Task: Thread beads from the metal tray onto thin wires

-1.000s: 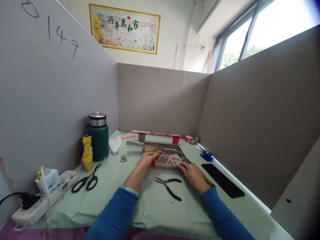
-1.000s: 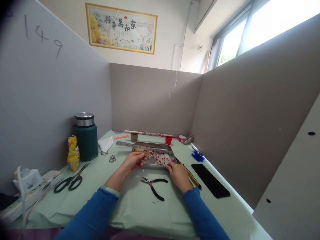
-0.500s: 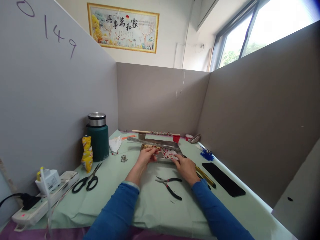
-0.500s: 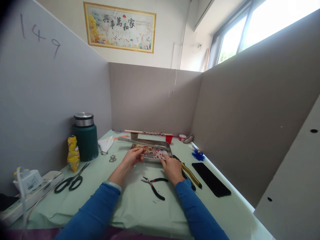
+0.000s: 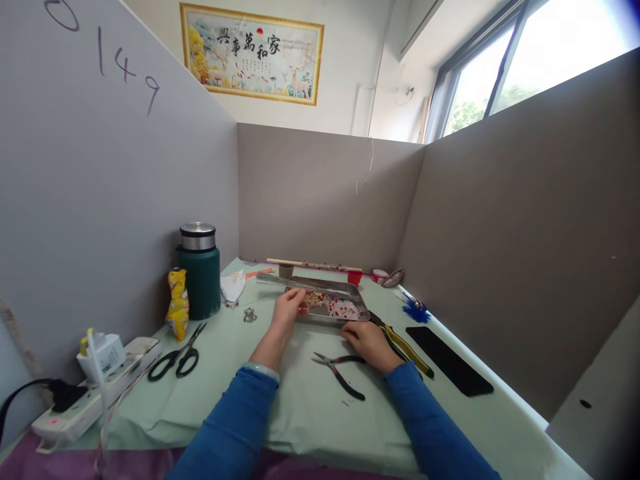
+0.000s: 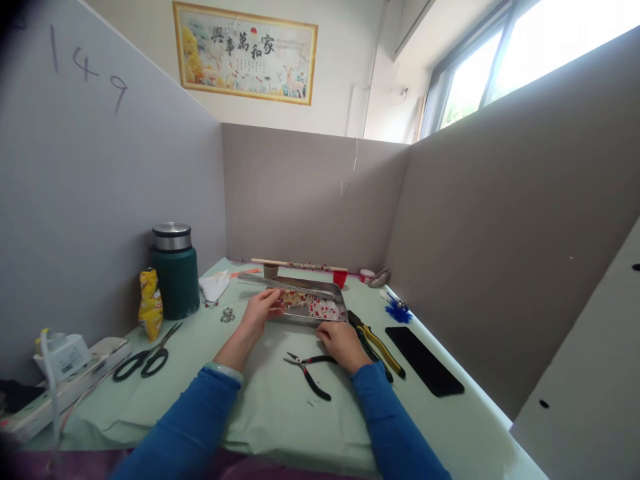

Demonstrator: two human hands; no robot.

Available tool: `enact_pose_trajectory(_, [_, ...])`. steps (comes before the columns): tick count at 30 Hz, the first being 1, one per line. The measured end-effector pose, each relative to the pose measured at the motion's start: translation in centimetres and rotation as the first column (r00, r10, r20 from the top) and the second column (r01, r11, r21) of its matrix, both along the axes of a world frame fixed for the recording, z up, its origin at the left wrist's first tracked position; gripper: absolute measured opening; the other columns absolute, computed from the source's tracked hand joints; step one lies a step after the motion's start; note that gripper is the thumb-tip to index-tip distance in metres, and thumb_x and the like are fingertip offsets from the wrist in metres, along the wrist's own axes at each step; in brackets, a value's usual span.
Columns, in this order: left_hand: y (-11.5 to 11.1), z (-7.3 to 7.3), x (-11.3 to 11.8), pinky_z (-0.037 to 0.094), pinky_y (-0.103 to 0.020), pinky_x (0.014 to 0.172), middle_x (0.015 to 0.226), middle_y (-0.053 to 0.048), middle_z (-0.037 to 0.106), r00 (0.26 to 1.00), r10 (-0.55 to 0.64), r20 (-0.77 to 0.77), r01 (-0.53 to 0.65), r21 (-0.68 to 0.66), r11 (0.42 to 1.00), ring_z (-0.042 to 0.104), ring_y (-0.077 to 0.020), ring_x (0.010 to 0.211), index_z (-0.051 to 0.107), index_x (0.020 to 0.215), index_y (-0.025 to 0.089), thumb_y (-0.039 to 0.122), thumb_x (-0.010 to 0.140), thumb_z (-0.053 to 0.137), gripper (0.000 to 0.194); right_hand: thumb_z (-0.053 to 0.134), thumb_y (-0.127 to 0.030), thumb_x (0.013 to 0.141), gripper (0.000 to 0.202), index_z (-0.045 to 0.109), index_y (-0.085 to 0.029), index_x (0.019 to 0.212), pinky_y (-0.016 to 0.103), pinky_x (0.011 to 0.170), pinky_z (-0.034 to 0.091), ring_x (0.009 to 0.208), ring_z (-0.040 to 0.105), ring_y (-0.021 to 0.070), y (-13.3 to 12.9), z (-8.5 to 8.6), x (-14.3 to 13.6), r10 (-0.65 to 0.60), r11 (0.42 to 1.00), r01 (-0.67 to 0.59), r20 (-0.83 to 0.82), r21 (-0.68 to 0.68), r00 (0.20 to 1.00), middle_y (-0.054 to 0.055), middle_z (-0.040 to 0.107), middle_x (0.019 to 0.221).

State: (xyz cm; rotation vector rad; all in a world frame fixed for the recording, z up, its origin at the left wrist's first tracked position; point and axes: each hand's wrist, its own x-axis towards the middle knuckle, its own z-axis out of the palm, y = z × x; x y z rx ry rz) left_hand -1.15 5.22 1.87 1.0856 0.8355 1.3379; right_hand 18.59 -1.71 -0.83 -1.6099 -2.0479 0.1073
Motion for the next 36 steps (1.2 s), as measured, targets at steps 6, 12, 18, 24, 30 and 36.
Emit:
enact_pose_trajectory(6, [-0.5,0.0,0.2,0.041,-0.022,0.060,0.073,-0.006,0.065,0.990,-0.121,0.067,0.115,0.084,0.990,0.055,-0.0126,0.067,0.069,0.084,0.012,0.035,0.067,0.069,0.029,0.050,-0.035,0.083,0.024,0.069,-0.021,0.080,0.027,0.071,0.039,0.079,0.058,0.0180,-0.8,0.2,-0.7,-0.002,0.997,-0.001,0.042,0.075,0.999,0.004,0.065,0.084])
enact_pose_trajectory(12, [-1.7,-0.4,1.6,0.043,-0.027,0.074,0.080,-0.010,0.067,0.933,-0.340,0.122,0.328,0.108,0.938,0.060,-0.0168,0.078,0.066,0.092,0.011,0.039,0.069,0.068,0.036,0.051,-0.035,0.080,0.022,0.062,-0.017,0.078,0.022,0.045,0.038,0.046,0.049,0.0104,-0.1,0.6,-4.7,0.192,0.956,-0.280,-0.546,-0.082,0.815,0.002,0.064,0.071])
enact_pose_trajectory(18, [-1.4,-0.4,1.5,0.045,-0.030,0.079,0.078,-0.009,0.067,0.930,-0.336,0.146,0.325,0.092,0.941,0.061,-0.0170,0.079,0.066,0.088,0.011,0.034,0.067,0.070,0.032,0.050,-0.034,0.081,0.021,0.055,-0.015,0.074,0.019,0.038,0.033,0.039,0.045,0.0069,0.5,-0.5,-5.6,0.209,0.920,-0.378,-0.689,-0.101,0.694,0.002,0.065,0.070])
enact_pose_trajectory(24, [-1.4,-0.4,1.6,0.046,-0.030,0.080,0.078,-0.009,0.068,0.935,-0.331,0.129,0.326,0.065,0.943,0.063,-0.0169,0.078,0.066,0.089,0.011,0.032,0.065,0.072,0.033,0.053,-0.036,0.080,0.023,0.061,-0.014,0.085,0.019,0.040,0.033,0.039,0.042,0.0060,0.2,-0.7,-5.6,0.218,0.913,-0.395,-0.692,-0.105,0.688,0.001,0.063,0.067])
enact_pose_trajectory(30, [-1.5,0.0,1.3,0.047,-0.030,0.078,0.081,-0.010,0.068,0.930,-0.328,0.165,0.325,0.050,0.945,0.062,-0.0180,0.081,0.066,0.084,0.010,0.028,0.066,0.071,0.026,0.052,-0.035,0.081,0.024,0.059,-0.014,0.074,0.018,0.039,0.032,0.040,0.042,0.0053,0.0,-0.7,-5.6,0.225,0.924,-0.374,-0.683,-0.076,0.695,0.000,0.059,0.063])
enact_pose_trajectory(36, [-1.1,-0.2,0.8,0.048,-0.030,0.075,0.079,-0.008,0.067,0.903,-0.343,0.260,0.349,0.022,0.937,0.062,-0.0161,0.076,0.065,0.084,0.011,0.026,0.067,0.071,0.023,0.054,-0.036,0.081,0.024,0.058,-0.013,0.076,0.017,0.039,0.029,0.040,0.040,0.0045,-0.1,-0.6,-5.2,0.234,0.893,-0.440,-0.739,-0.094,0.632,0.000,0.058,0.062])
